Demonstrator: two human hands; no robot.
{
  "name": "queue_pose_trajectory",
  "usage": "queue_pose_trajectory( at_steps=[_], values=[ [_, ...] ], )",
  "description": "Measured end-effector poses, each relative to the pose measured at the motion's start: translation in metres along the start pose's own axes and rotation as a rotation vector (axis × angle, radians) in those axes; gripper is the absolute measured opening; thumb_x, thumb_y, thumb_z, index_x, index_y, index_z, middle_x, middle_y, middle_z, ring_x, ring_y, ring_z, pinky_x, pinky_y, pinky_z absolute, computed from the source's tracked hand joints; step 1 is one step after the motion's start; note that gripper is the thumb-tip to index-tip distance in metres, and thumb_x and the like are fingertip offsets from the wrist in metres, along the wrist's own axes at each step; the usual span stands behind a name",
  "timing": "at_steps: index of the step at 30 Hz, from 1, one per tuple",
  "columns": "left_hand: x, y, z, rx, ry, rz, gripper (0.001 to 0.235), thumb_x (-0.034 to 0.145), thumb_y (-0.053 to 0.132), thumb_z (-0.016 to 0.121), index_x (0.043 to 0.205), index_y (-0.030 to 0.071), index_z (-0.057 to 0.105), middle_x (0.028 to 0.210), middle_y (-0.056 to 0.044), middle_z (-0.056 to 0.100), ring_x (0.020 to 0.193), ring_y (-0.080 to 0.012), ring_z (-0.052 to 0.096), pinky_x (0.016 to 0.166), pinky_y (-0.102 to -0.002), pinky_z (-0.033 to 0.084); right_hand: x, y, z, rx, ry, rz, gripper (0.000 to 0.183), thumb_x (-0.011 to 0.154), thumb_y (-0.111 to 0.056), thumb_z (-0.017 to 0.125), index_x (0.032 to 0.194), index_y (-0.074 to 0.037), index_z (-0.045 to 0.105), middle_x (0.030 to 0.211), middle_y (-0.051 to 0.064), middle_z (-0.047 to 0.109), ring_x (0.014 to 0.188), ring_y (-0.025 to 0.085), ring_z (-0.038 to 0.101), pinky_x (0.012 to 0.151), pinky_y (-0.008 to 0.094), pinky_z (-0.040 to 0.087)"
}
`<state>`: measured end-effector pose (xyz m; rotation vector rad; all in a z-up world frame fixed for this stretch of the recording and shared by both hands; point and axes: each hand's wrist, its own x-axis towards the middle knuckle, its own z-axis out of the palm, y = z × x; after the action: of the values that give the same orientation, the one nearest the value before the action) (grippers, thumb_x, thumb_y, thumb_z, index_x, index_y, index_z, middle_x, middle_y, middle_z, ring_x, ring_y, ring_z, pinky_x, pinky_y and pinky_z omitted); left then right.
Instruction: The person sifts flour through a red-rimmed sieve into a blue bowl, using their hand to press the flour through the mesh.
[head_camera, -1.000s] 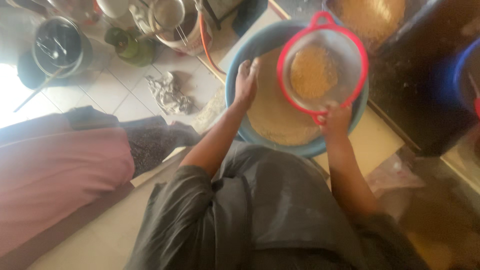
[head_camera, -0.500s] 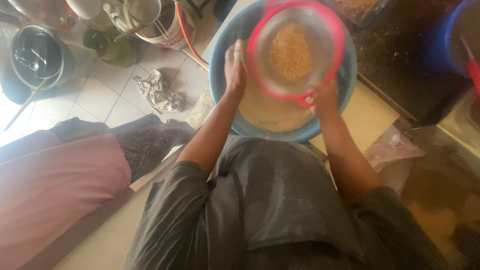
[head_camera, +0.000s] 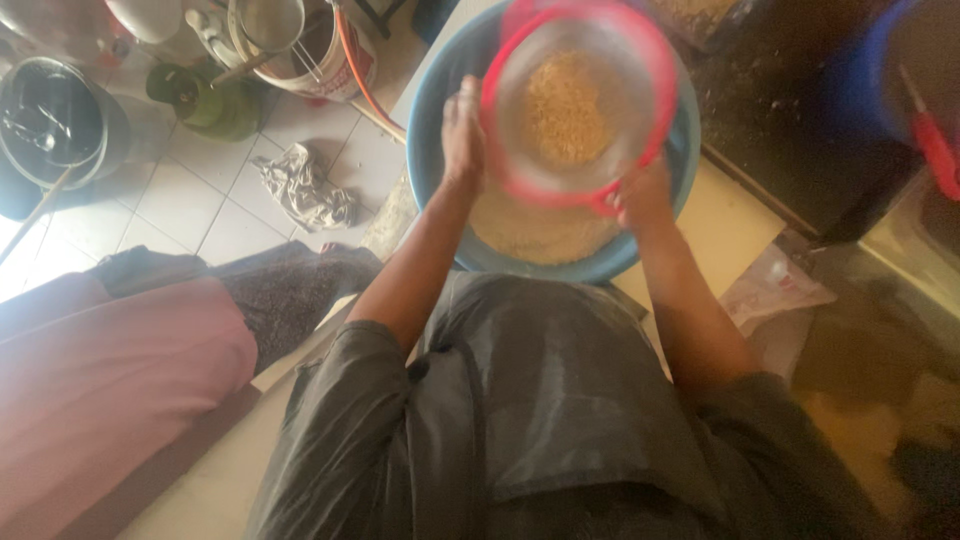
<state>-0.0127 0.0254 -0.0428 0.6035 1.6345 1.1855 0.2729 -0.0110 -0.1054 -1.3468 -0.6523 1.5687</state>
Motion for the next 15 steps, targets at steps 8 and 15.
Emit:
queue_pose_trajectory(
  at_steps=[8,15],
  values=[
    [0.059,0.027,-0.031,0.170,-0.331,-0.010,0.078,0.088,0.059,0.066,0.141,0.003,0.056,0.137,-0.020,0.062,0.126,-0.0389,0.060,0.101,-0.047,0.052,0.034,-0.086,-0.036,0.079,0.204,-0.257,0.071,0.079,0.014,0.054,0.148,-0.003,0.049,0.124,0.010,0.060,0.096,0.016,0.075,0.076,0.034,0.073],
    [-0.016,0.009,0.000,0.736,-0.523,0.292,0.049,0.095,0.047,0.066,0.128,0.011,0.072,0.125,-0.017,0.074,0.115,-0.0304,0.073,0.101,-0.040,0.056,0.113,-0.154,-0.069,-1.007,0.508,-1.114,0.077,0.086,0.022,0.046,0.157,0.006,0.020,0.162,0.032,0.024,0.153,0.042,0.025,0.133,0.049,0.016]
  ],
)
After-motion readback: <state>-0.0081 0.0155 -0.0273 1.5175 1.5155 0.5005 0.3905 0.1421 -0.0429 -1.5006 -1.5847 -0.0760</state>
